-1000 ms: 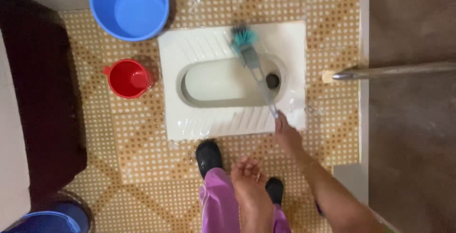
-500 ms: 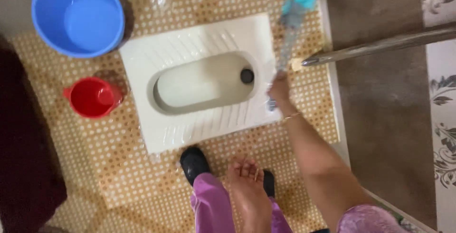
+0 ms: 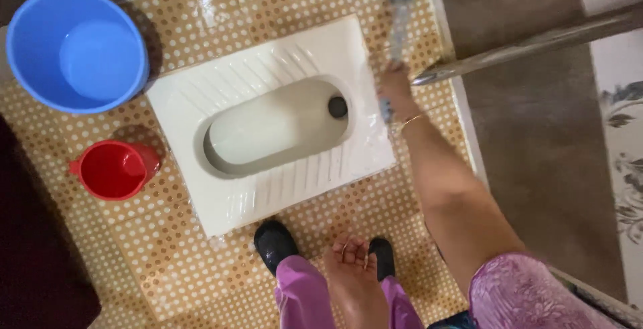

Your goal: Cleaning a squat toilet and the surrounding area using a brush and water.

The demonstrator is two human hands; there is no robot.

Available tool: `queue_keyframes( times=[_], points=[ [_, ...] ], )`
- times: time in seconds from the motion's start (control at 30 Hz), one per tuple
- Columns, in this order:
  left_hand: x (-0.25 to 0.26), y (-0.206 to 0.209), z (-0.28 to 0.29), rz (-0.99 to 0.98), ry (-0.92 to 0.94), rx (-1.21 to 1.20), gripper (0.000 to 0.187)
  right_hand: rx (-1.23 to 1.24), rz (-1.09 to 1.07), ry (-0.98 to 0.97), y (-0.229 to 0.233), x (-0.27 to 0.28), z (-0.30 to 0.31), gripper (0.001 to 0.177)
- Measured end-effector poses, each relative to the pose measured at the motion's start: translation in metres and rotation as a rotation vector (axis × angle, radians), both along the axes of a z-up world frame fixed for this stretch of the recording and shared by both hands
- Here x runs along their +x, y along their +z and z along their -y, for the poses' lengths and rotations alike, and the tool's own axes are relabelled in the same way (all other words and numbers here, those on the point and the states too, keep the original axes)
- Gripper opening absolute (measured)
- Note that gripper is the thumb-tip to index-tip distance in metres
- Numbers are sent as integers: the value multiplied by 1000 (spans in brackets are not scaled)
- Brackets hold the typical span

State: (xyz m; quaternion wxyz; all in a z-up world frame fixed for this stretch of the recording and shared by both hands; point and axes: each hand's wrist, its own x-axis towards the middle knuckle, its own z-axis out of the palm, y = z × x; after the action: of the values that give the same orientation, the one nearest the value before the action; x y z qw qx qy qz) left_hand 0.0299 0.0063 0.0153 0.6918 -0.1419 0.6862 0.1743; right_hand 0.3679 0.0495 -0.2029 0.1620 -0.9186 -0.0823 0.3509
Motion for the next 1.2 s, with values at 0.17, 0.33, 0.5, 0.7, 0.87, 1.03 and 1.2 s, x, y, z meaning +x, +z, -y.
queue_keyframes(
  times=[0.17,0.33,0.5,0.7,0.87,1.03,1.2],
  points=[
    [32,7,0,-58,-121,51,36,-75,64,189,39,-49,-34,50],
    [20,-16,24,21,-79,39,33,-158,41,341,27,-2,-11,55],
    [-11,-82,65,72,-185,-98,39,-174,69,-97,57,98,-14,55],
    [11,-76,45,48,-197,-91,38,-276,147,10,21,61,116,54],
    [26,-63,32,6,-239,-104,48,-186,77,65,-10,126,44,50],
    [42,-58,19,-121,-282,-127,48,-71,37,-69,47,72,58,66],
    [47,-24,18,-55,-269,-101,44,-261,-54,-122,66,7,91,58]
  ],
)
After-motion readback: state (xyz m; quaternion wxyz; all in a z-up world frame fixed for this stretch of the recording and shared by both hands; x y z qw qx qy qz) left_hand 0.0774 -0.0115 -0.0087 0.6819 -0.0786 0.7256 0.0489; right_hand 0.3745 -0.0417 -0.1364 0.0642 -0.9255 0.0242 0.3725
